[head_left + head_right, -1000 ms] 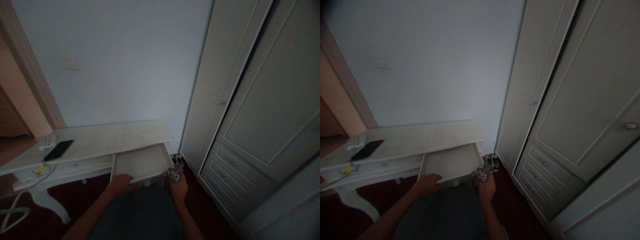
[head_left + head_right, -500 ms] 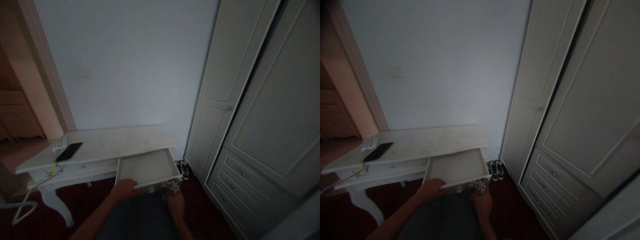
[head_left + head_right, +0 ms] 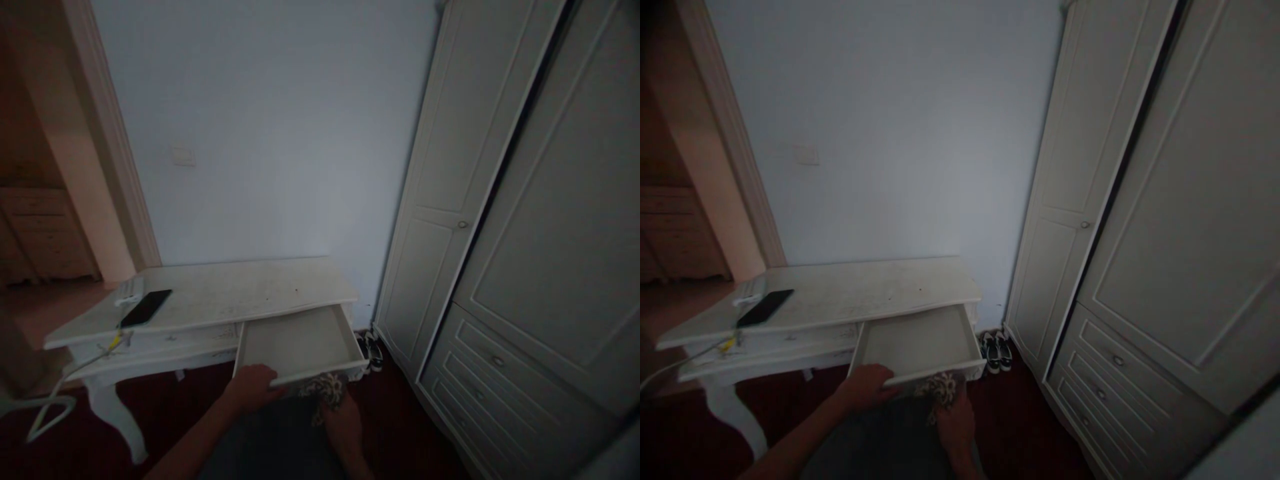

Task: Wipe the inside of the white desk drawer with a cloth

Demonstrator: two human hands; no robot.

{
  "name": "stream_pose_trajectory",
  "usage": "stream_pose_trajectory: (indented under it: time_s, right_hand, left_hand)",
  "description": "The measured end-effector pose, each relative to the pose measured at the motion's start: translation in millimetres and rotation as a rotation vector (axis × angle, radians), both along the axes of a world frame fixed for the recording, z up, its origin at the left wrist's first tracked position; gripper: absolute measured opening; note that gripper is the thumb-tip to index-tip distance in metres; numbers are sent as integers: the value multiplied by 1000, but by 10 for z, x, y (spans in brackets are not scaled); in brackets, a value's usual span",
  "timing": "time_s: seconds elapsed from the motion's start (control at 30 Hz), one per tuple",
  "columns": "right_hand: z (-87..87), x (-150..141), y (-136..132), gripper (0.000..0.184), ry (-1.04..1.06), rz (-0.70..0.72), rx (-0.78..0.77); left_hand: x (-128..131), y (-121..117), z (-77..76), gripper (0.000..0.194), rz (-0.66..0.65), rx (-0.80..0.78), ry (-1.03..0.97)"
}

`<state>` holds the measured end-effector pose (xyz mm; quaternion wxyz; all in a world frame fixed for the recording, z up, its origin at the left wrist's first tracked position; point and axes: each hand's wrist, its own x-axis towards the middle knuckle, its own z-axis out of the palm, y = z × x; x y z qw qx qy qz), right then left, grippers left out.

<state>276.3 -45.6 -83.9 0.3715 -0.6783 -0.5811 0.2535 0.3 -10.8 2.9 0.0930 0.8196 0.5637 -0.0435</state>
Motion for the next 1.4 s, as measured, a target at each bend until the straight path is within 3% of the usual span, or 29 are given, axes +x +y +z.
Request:
stream_pose_trajectory:
  time_s: [0.03, 0.17, 0.2, 0.27, 0.37, 0.4, 0.57, 0.63, 0.77, 0.83, 1.0, 1.07, 1.1, 1.17, 1.23, 1.27, 1.4]
  right_hand:
    - [11, 39, 16, 44, 27, -28, -8]
    - [59, 260, 105, 58, 152, -394, -69]
    - [64, 267, 113, 60, 166, -426, -66]
    - [61, 207, 95, 57, 161, -312, -29]
    - [45, 102, 33, 48, 120, 13, 37]
    - [44, 108, 24, 47, 100, 42, 37]
    - [80, 302, 93, 54, -24, -339, -93]
    - [100, 262, 98, 55, -20, -305, -68]
    - [109, 42, 19, 46, 79, 52, 2]
    - [103, 31, 6, 45, 117, 125, 12]
    - [125, 252, 109, 56, 76, -216, -25]
    - [169, 264, 109, 55, 53, -220, -53]
    - [202, 238, 87, 52, 66, -141, -50]
    - [301, 141, 13, 45, 121, 147, -8]
    - [466, 21, -64, 40, 141, 429, 72]
    - [579, -34, -89, 36, 125, 504, 120]
    - [1167, -158, -25, 14, 8, 461, 404]
  left_hand:
    - [-5, 5, -16, 65, 1, 8, 0]
    - [-14, 22, -43, 64, -16, 23, -1]
    - [-12, 24, -39, 63, -18, 19, -2]
    - [-4, 25, -19, 62, -11, 5, -3]
    - [9, 11, 19, 61, 9, -8, 3]
    - [13, 5, 29, 62, 15, -4, 3]
    - [22, 1, 68, 63, 15, -27, -12]
    - [22, 20, 78, 62, 8, -48, -14]
    - [12, 53, 78, 62, -6, -60, -24]
    - [6, 58, 69, 61, -7, -56, -26]
    - [0, 62, 68, 56, -6, -56, -36]
    - [3, 62, 77, 55, -8, -59, -39]
    - [4, 59, 80, 55, -6, -57, -41]
    - [7, 43, 77, 55, 3, -40, -46]
    - [7, 17, 65, 53, 14, -7, -56]
    - [6, 2, 60, 52, 25, 15, -66]
    - [-9, -50, 89, 43, 83, 54, -116]
